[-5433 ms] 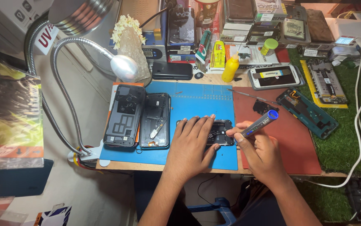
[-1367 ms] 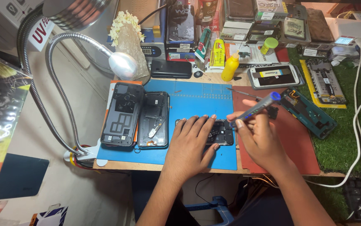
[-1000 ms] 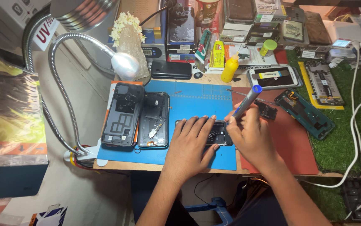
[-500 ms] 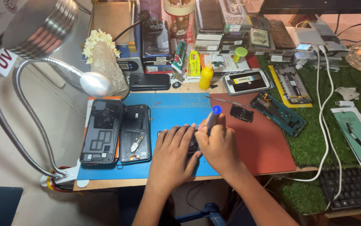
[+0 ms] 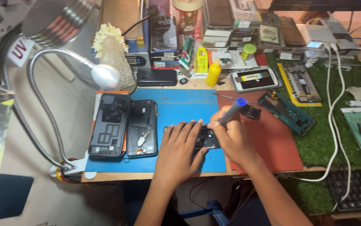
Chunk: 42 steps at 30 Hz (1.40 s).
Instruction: The person works on a disassembled smartphone placed on a blue mat. They use a precision screwdriver to unscrew components from the phone's internal frame. The workspace is cluttered with other phone parts and tools.
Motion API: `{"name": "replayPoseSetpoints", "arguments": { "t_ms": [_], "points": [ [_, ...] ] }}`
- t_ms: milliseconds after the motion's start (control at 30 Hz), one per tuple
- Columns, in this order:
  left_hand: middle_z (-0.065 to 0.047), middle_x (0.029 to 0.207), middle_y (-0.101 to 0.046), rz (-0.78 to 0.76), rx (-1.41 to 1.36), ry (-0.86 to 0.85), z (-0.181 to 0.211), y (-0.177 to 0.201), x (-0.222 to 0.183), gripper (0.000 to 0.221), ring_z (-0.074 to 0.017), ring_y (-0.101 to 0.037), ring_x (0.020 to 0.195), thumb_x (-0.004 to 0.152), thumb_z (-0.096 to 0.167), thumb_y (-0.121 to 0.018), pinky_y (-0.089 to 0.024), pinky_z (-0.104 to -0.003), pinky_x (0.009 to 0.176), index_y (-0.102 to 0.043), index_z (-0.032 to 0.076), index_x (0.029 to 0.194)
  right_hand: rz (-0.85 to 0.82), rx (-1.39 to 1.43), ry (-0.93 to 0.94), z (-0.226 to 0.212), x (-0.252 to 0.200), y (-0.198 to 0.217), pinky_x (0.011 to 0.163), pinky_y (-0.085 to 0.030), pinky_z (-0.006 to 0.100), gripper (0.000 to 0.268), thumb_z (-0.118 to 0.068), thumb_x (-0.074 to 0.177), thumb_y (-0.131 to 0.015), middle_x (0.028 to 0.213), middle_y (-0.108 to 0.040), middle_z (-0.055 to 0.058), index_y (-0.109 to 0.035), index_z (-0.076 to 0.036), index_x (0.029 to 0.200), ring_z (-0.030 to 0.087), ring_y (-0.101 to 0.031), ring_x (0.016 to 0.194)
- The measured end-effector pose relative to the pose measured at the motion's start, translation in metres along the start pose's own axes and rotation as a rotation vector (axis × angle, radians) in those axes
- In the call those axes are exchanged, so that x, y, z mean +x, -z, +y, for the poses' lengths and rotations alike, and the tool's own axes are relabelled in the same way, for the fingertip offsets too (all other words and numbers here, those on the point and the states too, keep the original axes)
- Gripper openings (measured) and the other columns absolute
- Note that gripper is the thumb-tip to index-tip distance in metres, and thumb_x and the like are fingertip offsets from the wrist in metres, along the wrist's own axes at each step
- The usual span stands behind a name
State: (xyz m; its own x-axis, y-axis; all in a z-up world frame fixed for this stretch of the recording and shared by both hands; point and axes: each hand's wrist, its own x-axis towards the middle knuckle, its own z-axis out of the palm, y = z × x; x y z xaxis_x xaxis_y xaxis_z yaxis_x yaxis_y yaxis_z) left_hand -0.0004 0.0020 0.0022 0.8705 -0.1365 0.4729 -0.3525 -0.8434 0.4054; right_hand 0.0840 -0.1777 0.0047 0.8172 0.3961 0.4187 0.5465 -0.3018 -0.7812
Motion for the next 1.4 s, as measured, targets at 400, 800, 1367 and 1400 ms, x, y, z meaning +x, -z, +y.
{"name": "replayPoseSetpoints", "arguments": {
  "t_ms": [400,800,1367,1400],
  "points": [
    [-0.019,0.134,-0.06,0.004,0.008,-0.009,0.0,0.002,-0.001,0.073,-0.0364,-0.052,0.127,0.088,0.035,-0.07,-0.034,-0.053,0.11,-0.048,0.001,0.148,0.107,-0.285,-0.164,-0.022,0.004,0.007,0.056,-0.05,0.033,0.017,-0.015,0.095,-0.07,0.074,-0.067,0.009,-0.062,0.0,0.098,0.016,-0.065,0.06],
    [-0.019,0.139,-0.059,-0.023,-0.018,0.015,-0.002,0.0,-0.003,0.075,-0.037,-0.051,0.132,0.088,0.035,-0.07,-0.032,-0.055,0.114,-0.044,0.003,0.15,0.233,0.255,-0.306,-0.02,-0.002,0.007,0.074,-0.063,0.025,0.019,-0.003,0.089,-0.077,0.092,-0.074,0.006,-0.065,0.004,0.103,0.01,-0.073,0.084],
    [-0.02,0.139,-0.059,0.001,-0.026,0.006,-0.003,-0.001,-0.004,0.076,-0.0384,-0.052,0.131,0.087,0.036,-0.071,-0.033,-0.057,0.113,-0.045,0.003,0.15,0.218,-0.118,-0.09,-0.039,-0.009,-0.009,0.085,-0.062,0.03,0.036,-0.002,0.101,-0.061,0.11,-0.075,0.016,-0.05,0.009,0.134,0.018,-0.075,0.104],
    [-0.02,0.139,-0.06,0.004,-0.026,0.006,-0.003,-0.001,-0.004,0.076,-0.0385,-0.052,0.131,0.088,0.036,-0.071,-0.033,-0.057,0.113,-0.045,0.004,0.151,0.205,-0.122,-0.081,-0.038,-0.01,-0.009,0.086,-0.063,0.03,0.035,-0.002,0.102,-0.061,0.111,-0.075,0.016,-0.05,0.009,0.134,0.018,-0.075,0.105]
  ]
}}
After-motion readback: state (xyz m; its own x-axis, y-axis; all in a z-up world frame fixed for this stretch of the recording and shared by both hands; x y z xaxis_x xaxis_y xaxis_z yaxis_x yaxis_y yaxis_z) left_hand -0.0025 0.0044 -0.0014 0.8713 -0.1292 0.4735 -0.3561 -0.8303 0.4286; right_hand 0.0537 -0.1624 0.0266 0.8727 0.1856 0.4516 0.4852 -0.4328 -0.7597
